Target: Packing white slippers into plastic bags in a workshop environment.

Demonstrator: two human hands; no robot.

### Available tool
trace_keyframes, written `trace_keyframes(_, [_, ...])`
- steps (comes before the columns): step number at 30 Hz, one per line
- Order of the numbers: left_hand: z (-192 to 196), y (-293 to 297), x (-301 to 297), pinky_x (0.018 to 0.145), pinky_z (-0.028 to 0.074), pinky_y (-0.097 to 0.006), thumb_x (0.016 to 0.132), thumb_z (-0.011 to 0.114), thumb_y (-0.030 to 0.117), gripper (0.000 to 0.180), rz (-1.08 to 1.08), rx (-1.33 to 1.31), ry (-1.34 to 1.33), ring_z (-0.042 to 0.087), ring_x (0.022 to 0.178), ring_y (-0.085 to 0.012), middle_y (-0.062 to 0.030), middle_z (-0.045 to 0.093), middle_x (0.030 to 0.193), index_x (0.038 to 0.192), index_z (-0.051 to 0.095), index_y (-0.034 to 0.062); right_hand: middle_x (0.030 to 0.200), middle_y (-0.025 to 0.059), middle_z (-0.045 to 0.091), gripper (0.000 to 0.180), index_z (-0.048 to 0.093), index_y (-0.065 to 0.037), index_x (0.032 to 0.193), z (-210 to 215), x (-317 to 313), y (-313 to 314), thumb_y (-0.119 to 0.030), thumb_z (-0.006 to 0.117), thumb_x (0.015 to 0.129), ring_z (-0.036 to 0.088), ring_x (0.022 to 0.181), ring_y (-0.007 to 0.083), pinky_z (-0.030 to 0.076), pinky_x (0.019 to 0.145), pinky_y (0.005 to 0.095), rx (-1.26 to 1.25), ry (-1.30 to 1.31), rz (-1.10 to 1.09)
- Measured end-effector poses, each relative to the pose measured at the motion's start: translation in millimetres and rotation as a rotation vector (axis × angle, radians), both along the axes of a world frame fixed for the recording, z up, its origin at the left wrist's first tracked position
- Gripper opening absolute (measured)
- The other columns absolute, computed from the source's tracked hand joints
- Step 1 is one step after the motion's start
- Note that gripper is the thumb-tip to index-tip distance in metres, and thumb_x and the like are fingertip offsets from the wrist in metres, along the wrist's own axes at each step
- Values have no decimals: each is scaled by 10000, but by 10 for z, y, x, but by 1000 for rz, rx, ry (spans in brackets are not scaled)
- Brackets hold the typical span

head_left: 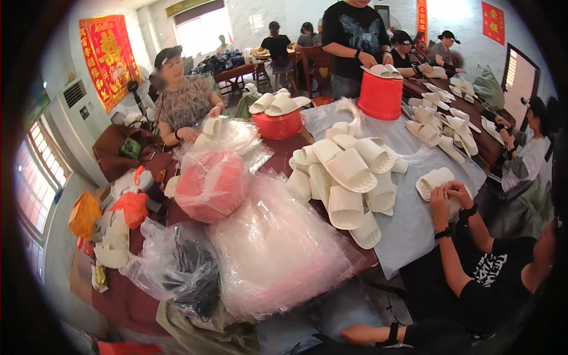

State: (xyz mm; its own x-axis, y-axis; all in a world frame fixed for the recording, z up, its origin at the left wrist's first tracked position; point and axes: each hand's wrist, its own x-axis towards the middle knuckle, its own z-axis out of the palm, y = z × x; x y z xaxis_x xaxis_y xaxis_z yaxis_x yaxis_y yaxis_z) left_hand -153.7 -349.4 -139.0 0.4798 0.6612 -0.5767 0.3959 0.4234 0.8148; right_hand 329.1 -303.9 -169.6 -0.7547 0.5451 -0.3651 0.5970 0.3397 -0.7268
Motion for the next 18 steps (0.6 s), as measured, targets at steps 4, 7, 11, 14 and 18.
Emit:
trace_keyframes(4, [95,541,-94,652,470,-371,859,496,223,273,-187,28,9,582,809,-306,-189,593,893,1047,548,31,793,211,569,204,473,-16,923,-15,-10,41,-203,438,850,543,774,402,420,646,469,-113,-54,19])
trace_keyframes(7, [146,939,-12,652,471,-371,856,500,226,274,-346,34,-2,583,806,-305,-187,593,886,1040,550,29,794,199,574,213,484,-29,940,-250,-5,122,-213,436,844,552,752,395,422,638,469,-128,11,-45])
trace_keyframes(11, [260,1533,40,651,471,-370,851,505,231,276,-522,75,4,583,803,-305,-186,592,877,1031,553,27,809,204,575,224,485,-24,934,-75,-18,240,-225,436,848,557,770,394,425,652,469,-94,35,-109])
trace_keyframes(14, [315,1882,98,651,471,-369,848,509,234,277,-633,105,10,584,801,-304,-184,592,869,1024,556,26,819,207,577,230,494,-16,920,-193,-14,275,-227,439,847,564,779,388,432,661,462,-72,36,-110])
trace_keyframes(18, [303,2112,167,651,472,-368,843,514,239,279,-755,119,7,584,798,-304,-183,591,860,1015,559,23,821,208,583,230,513,-7,895,-135,-64,286,-219,441,842,571,784,382,443,652,456,-79,-28,-77])
